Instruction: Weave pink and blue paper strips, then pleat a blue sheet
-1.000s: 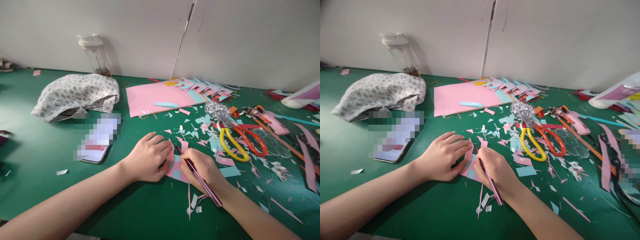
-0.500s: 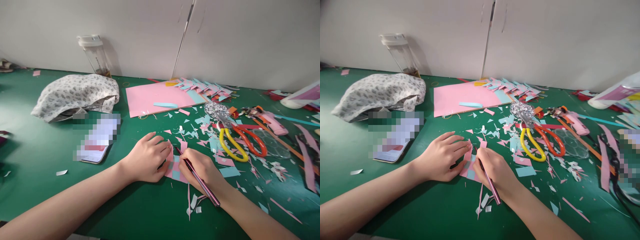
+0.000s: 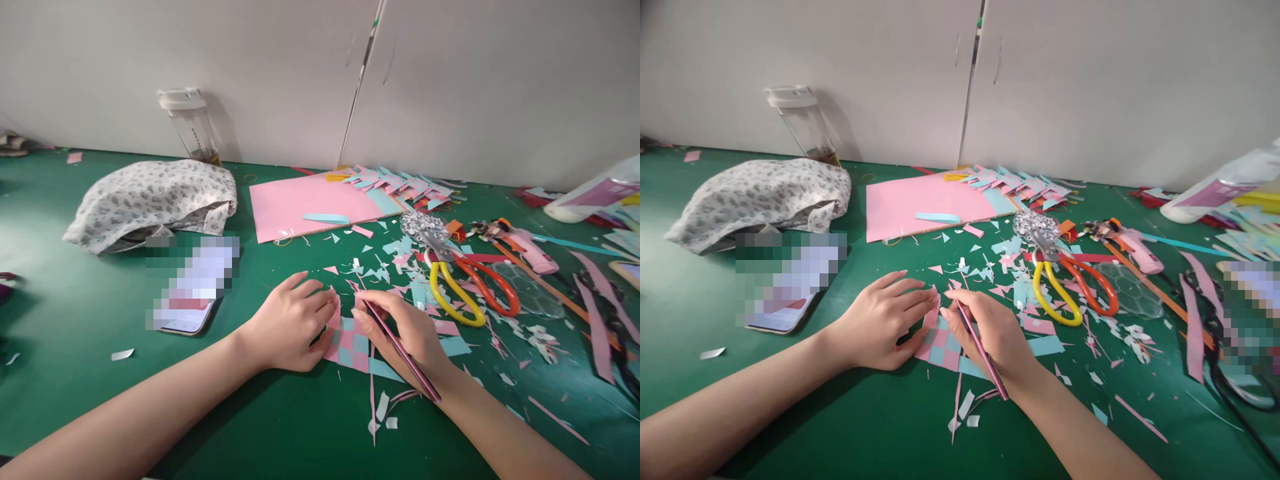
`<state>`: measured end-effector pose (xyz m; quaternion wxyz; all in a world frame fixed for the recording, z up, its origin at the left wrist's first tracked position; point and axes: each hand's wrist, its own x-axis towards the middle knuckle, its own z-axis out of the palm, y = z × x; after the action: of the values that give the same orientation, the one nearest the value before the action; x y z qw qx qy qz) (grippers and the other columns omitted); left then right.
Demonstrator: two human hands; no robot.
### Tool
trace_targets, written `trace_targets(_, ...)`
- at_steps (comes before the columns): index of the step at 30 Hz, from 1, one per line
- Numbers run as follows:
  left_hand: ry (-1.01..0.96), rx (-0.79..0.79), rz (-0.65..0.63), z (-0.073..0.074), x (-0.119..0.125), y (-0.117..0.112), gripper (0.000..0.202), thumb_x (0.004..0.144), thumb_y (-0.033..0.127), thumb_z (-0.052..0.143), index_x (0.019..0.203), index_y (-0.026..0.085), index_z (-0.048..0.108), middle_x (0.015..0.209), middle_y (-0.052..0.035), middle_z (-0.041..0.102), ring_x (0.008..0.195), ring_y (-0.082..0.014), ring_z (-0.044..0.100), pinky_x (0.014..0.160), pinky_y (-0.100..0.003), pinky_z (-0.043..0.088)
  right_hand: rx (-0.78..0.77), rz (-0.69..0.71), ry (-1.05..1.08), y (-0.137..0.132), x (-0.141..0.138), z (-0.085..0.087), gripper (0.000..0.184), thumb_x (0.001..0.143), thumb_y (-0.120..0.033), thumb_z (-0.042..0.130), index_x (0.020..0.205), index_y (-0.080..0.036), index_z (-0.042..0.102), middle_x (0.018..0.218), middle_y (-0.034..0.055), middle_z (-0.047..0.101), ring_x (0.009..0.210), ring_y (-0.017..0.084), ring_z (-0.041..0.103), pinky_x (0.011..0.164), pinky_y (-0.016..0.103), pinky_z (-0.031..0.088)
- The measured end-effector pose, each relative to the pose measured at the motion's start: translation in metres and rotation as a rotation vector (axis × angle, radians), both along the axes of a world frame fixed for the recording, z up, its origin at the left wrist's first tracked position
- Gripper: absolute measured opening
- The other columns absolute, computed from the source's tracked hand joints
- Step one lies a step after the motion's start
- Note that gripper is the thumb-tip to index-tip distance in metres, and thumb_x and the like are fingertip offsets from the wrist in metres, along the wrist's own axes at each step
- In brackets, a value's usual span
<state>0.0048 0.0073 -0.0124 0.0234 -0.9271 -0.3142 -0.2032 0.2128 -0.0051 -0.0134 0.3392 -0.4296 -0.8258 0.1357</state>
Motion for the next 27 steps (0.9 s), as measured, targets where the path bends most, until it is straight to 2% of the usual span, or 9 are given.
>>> trace_targets(4,-0.068,-0.076,0.099,0.000,0.002,0.001,0.038,0.083,0.035,0.045,0.113,0.015,0.057,0.116,-0.0072,0.062,0.108,-0.0234,0.055,0.098,-0.047,0.037,0.034,-0.021,0.001,0.008,-0.001,0.001,0.021,0.085,-0.020,0.054,0.105,-0.024,0.056,0.101,0.0059,0.065,0.098,0.020,0.060,0.085,0.039,0.048)
trace_targets(7,-0.108,-0.155,0.217,-0.001,0.003,0.004,0.052,0.082,0.046,0.049,0.125,0.016,0.048,0.129,-0.0094,0.053,0.121,-0.0258,0.045,0.104,-0.051,0.030,-0.042,-0.105,-0.044,0.011,0.001,-0.002,0.029,0.078,-0.029,0.062,0.105,-0.023,0.053,0.103,0.0083,0.063,0.098,0.024,0.059,0.081,0.041,0.048)
trace_targets(9,-0.118,-0.218,0.229,-0.001,0.003,0.007,0.053,0.080,0.049,0.052,0.124,0.019,0.047,0.130,-0.0080,0.052,0.123,-0.0259,0.042,0.106,-0.053,0.027,-0.094,-0.143,-0.078,0.012,0.001,-0.004,0.033,0.074,-0.032,0.066,0.102,-0.022,0.051,0.101,0.0084,0.061,0.095,0.025,0.059,0.077,0.041,0.049)
trace_targets(13,-0.189,-0.362,0.196,0.000,0.003,0.011,0.033,0.078,0.044,0.058,0.105,0.024,0.055,0.120,-0.0027,0.058,0.116,-0.0226,0.049,0.105,-0.055,0.028,-0.267,-0.115,0.019,0.008,0.000,-0.006,0.020,0.078,-0.025,0.061,0.092,-0.023,0.046,0.079,0.0018,0.059,0.066,0.016,0.059,0.058,0.030,0.048)
trace_targets(16,-0.328,-0.463,0.223,0.002,0.005,0.010,0.036,0.074,0.040,0.064,0.103,0.021,0.053,0.109,-0.0046,0.062,0.102,-0.0205,0.057,0.093,-0.047,0.043,-0.345,-0.097,0.161,0.004,-0.001,-0.004,0.016,0.081,-0.023,0.057,0.089,-0.023,0.044,0.073,-0.0010,0.055,0.058,0.013,0.056,0.052,0.026,0.044)
trace_targets(19,-0.466,-0.540,0.232,0.006,0.009,0.009,0.039,0.075,0.038,0.064,0.107,0.019,0.051,0.101,-0.0060,0.064,0.095,-0.0195,0.060,0.083,-0.042,0.050,-0.253,-0.117,0.277,0.002,-0.002,-0.001,0.017,0.081,-0.023,0.058,0.088,-0.023,0.043,0.077,0.0002,0.055,0.063,0.014,0.056,0.058,0.028,0.046)
trace_targets(22,-0.492,-0.600,0.188,0.012,0.012,0.008,0.024,0.079,0.041,0.059,0.089,0.020,0.058,0.086,-0.0001,0.066,0.080,-0.0148,0.061,0.097,-0.047,0.039,-0.213,-0.082,0.375,0.002,-0.005,0.005,0.021,0.079,-0.024,0.061,0.089,-0.023,0.043,0.079,0.0005,0.056,0.068,0.015,0.058,0.063,0.030,0.047)
trace_targets(24,-0.474,-0.673,0.186,0.018,0.013,0.008,0.025,0.080,0.043,0.057,0.073,0.019,0.058,0.072,0.0044,0.063,0.067,-0.0104,0.058,0.104,-0.046,0.030,-0.236,-0.075,0.440,0.003,-0.007,0.011,0.025,0.076,-0.027,0.065,0.089,-0.024,0.043,0.083,0.0017,0.058,0.077,0.017,0.061,0.071,0.032,0.049)
trace_targets(27,-0.472,-0.779,0.219,0.027,0.013,0.007,0.025,0.077,0.041,0.060,0.065,0.019,0.058,0.066,0.0057,0.061,0.065,-0.0096,0.056,0.104,-0.041,0.028,-0.314,-0.095,0.531,0.005,-0.010,0.020,0.029,0.073,-0.032,0.068,0.087,-0.024,0.044,0.088,0.0027,0.062,0.086,0.019,0.062,0.082,0.037,0.047)
